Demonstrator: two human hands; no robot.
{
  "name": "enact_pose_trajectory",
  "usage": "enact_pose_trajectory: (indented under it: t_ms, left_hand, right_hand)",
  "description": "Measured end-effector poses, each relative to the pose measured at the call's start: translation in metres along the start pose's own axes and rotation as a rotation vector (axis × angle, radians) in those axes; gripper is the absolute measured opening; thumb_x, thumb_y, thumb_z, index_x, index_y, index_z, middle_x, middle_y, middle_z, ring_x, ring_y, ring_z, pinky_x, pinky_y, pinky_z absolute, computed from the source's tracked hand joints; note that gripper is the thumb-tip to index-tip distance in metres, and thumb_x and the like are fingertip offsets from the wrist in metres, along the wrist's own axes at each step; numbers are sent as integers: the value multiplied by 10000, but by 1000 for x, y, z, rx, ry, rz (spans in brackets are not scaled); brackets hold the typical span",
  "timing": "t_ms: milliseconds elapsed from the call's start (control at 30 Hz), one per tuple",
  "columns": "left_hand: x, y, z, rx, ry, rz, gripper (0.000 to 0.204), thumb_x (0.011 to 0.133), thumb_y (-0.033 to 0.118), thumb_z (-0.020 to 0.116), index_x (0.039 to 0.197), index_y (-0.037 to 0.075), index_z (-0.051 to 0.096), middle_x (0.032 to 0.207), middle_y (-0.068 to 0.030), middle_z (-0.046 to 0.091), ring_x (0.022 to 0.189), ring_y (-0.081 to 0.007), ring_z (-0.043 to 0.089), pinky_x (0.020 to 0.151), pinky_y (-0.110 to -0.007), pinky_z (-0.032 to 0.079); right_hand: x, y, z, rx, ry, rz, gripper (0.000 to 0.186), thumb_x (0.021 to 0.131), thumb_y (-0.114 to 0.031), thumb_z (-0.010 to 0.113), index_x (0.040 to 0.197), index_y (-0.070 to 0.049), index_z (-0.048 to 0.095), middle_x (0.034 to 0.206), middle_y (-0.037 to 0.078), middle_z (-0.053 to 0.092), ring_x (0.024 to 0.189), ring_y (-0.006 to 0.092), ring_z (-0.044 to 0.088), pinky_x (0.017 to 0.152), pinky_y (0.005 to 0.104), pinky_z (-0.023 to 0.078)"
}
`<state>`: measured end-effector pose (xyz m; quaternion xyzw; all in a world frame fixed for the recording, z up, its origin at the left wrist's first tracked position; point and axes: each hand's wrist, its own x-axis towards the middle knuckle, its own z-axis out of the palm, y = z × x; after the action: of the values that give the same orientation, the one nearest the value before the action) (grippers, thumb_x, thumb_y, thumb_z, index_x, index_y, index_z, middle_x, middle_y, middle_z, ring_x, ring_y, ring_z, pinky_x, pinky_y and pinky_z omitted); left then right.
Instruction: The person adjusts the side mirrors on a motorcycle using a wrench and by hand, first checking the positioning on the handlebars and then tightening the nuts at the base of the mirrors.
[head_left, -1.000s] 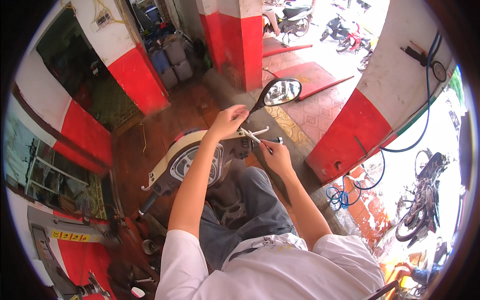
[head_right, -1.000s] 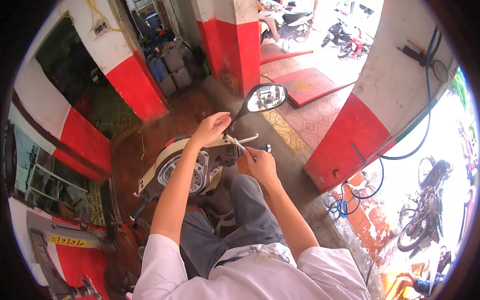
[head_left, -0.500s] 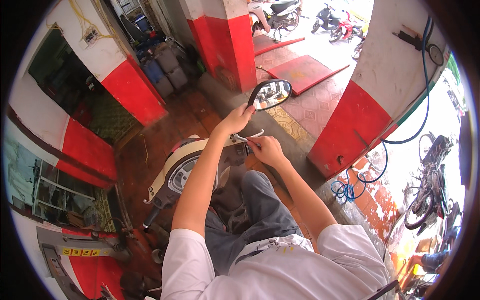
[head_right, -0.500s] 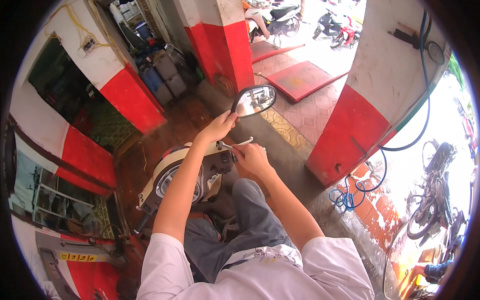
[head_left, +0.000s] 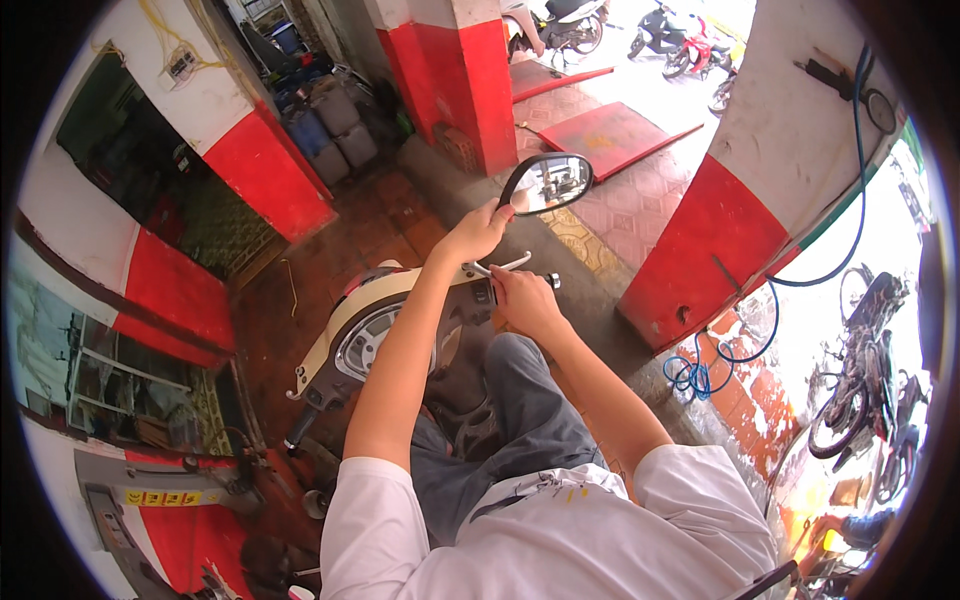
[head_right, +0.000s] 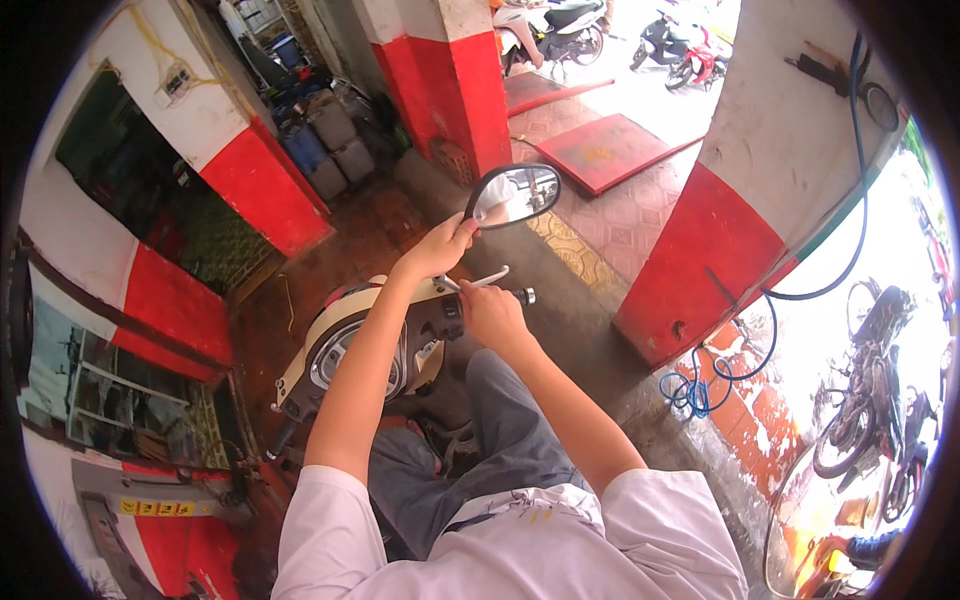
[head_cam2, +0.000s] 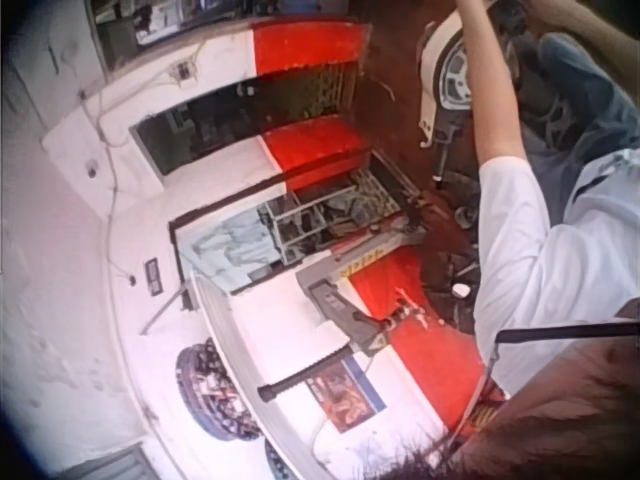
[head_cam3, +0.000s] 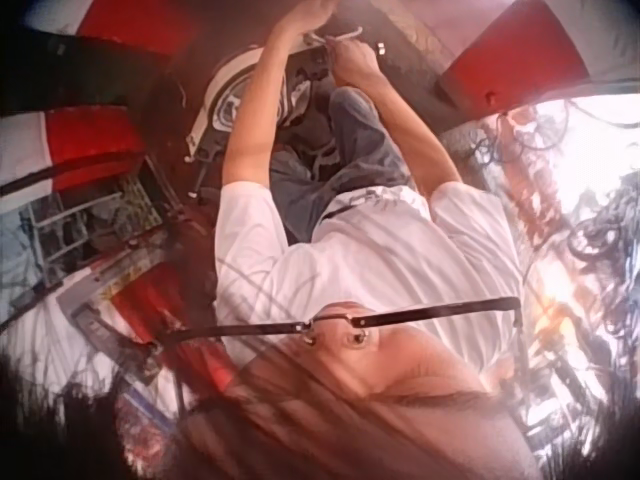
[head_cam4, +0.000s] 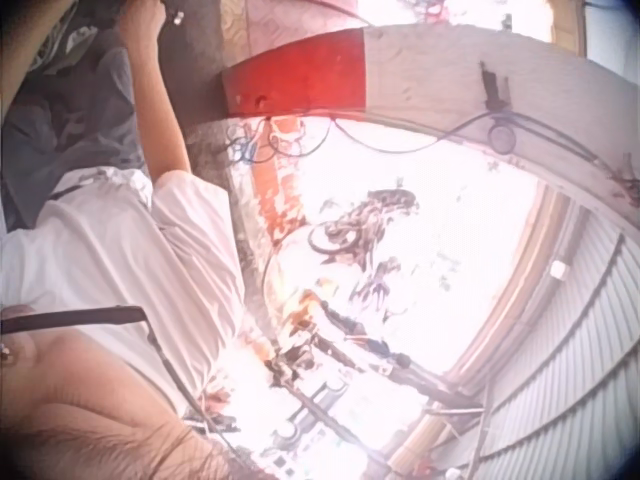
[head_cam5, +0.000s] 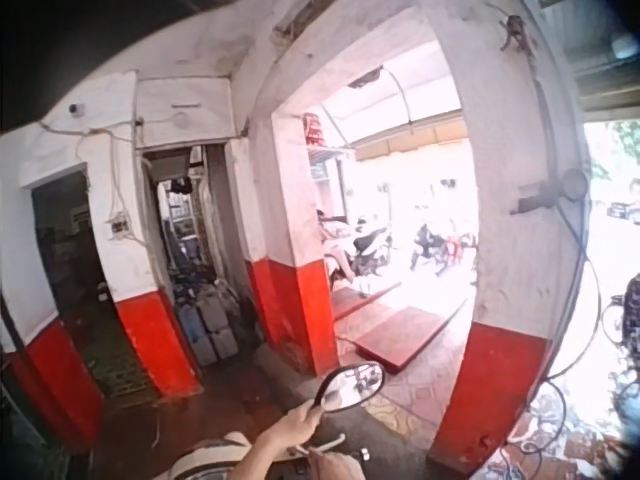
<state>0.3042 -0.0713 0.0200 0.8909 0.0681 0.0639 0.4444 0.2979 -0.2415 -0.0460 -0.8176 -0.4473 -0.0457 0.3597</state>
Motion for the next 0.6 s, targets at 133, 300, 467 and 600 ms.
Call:
enact_pose_trajectory:
  t_ms: [133, 300, 467, 600]
  left_hand:
    - [-1, 0, 3, 27, 51, 12, 425, 1064, 406, 401, 1058, 19, 577, 853, -48, 583, 797, -154, 539, 768, -327, 461]
    - [9, -11, 4, 11, 66, 37, 400, 1065, 386, 401, 1014, 23, 561, 814, -36, 547, 752, -151, 513, 725, -325, 452]
    - [11, -9, 1, -59, 54, 33, 370, 1067, 356, 413, 995, 24, 558, 772, -20, 527, 720, -128, 492, 687, -314, 442]
    - [7, -5, 11, -25, 71, 101, 340, 1067, 339, 419, 976, 45, 564, 744, 1, 516, 690, -107, 469, 641, -301, 424]
  right_hand:
    - [1, -5, -1, 8, -5, 26, 208, 950, -233, 558, 1050, -107, 690, 742, 177, 680, 727, 377, 677, 647, 503, 526]
    - [20, 18, -14, 5, -26, -101, 228, 929, -323, 605, 969, -155, 752, 724, 149, 685, 682, 369, 665, 629, 488, 526]
    - [50, 47, -17, -32, -126, -206, 205, 890, -366, 653, 947, -217, 783, 754, 122, 704, 720, 338, 674, 669, 453, 524]
    - [75, 71, -16, -4, -141, -316, 216, 861, -379, 681, 988, -235, 781, 852, 75, 730, 859, 310, 685, 809, 477, 479]
